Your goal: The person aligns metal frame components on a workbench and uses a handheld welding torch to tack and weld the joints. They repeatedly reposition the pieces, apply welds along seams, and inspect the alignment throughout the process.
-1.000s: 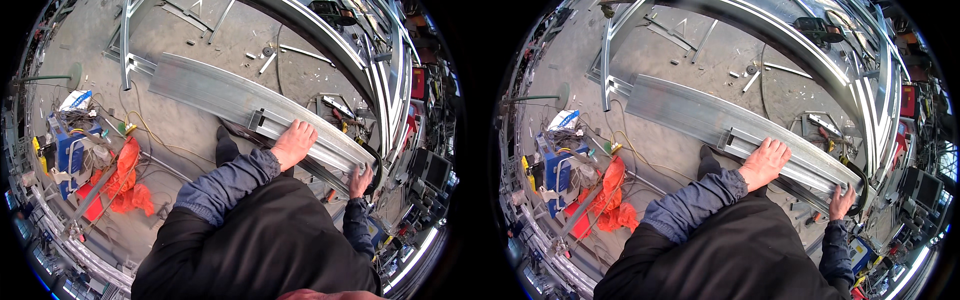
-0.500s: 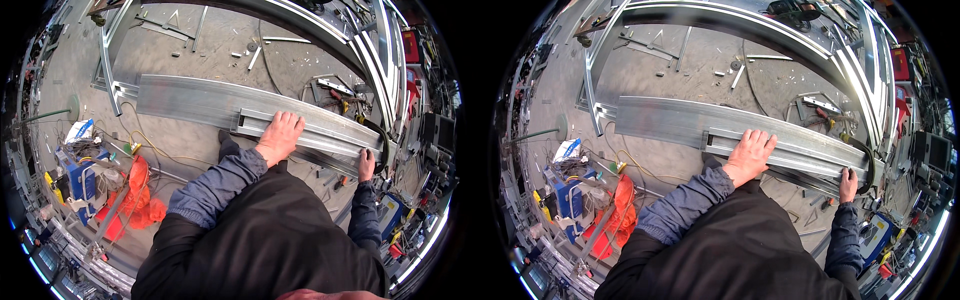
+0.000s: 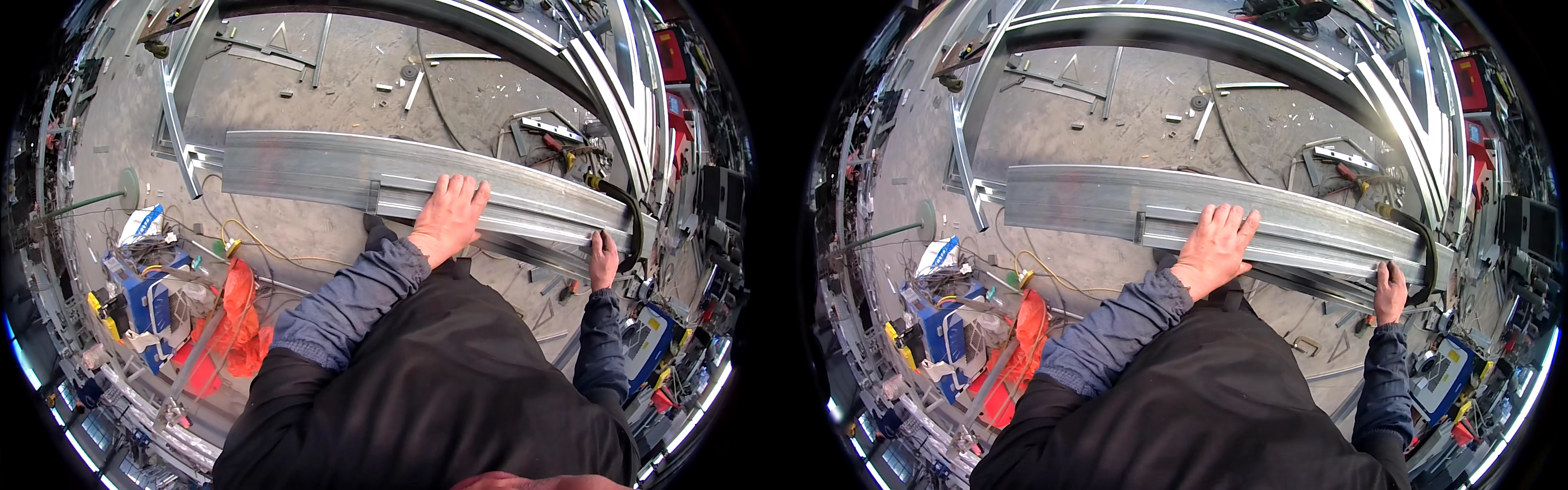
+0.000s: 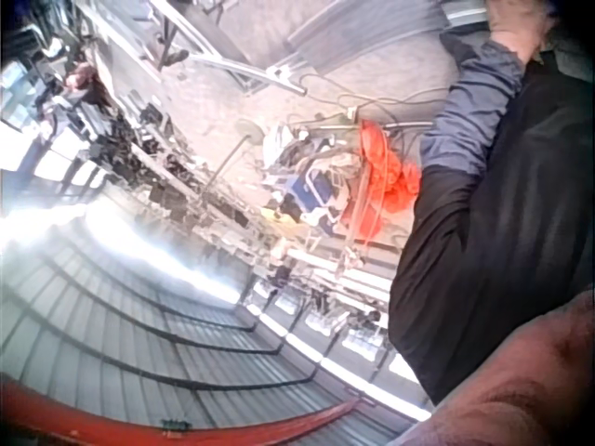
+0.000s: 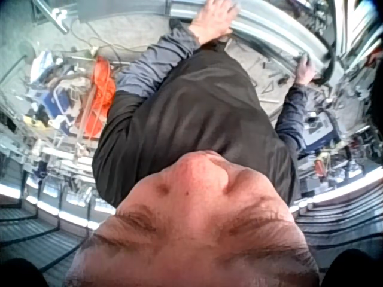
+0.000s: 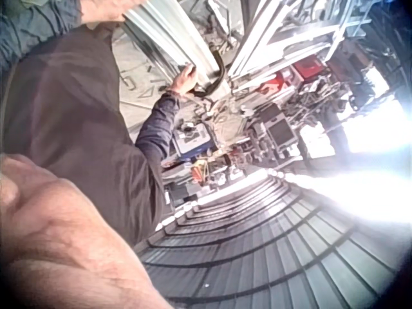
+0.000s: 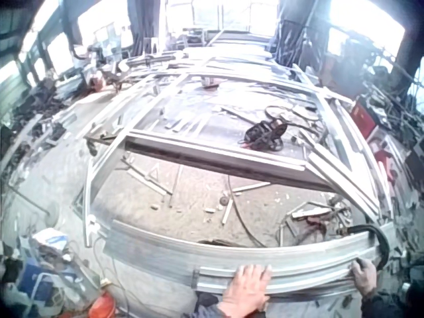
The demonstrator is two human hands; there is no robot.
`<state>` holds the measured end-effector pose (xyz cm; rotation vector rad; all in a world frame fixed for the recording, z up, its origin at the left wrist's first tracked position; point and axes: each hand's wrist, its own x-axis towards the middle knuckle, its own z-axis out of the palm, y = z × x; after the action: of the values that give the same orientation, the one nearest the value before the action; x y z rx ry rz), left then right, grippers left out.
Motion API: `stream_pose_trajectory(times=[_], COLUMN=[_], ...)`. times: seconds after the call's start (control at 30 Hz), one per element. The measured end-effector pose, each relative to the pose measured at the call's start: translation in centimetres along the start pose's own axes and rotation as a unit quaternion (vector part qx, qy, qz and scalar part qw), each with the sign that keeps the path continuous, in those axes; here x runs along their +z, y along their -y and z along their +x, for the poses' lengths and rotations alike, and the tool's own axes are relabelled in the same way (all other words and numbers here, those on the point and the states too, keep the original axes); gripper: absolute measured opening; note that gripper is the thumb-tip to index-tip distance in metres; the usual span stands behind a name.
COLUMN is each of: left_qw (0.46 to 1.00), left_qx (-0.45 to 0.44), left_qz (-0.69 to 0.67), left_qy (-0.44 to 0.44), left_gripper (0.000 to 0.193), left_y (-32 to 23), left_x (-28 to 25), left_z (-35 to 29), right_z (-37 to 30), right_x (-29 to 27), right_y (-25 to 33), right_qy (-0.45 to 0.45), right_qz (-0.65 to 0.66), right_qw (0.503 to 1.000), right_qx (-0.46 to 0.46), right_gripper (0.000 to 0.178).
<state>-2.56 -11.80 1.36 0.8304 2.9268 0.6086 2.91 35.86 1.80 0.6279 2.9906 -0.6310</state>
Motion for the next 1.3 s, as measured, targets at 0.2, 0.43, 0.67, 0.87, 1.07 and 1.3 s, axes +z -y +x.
stream_pose_trajectory(times=[0.2,0.43,0.67,0.87,1.07,1.3], left_qw=[1.0,1.0,1.0,0.998,0.996,0.994], left_qx=[0.002,0.004,-0.002,0.0,0.006,0.004], left_qz=[0.003,0.009,0.001,0.05,0.094,0.109], left_qy=[0.014,0.023,0.028,0.023,0.007,0.012], left_gripper=[0.101,0.1,0.098,0.096,0.096,0.095], left_y=[-0.1,-0.1,-0.1,-0.2,-0.4,-0.5], left_x=[0.1,0.0,-0.1,1.1,2.0,2.1], left_z=[0.2,0.4,0.4,0.2,0.1,0.0], right_z=[0.2,0.4,-0.2,-1.8,-1.6,-2.1], right_x=[1.0,2.0,3.5,5.4,4.3,3.8], right_y=[-1.4,-1.8,-1.2,1.1,0.8,0.4], right_qy=[0.008,-0.01,-0.062,-0.144,-0.081,-0.124], right_qz=[0.121,0.129,-0.016,-0.151,-0.201,-0.061], right_qw=[0.992,0.989,0.997,0.972,0.974,0.99], right_qx=[0.046,0.07,0.042,0.107,0.067,-0.004], right_gripper=[0.05,0.05,0.056,0.072,0.075,0.071])
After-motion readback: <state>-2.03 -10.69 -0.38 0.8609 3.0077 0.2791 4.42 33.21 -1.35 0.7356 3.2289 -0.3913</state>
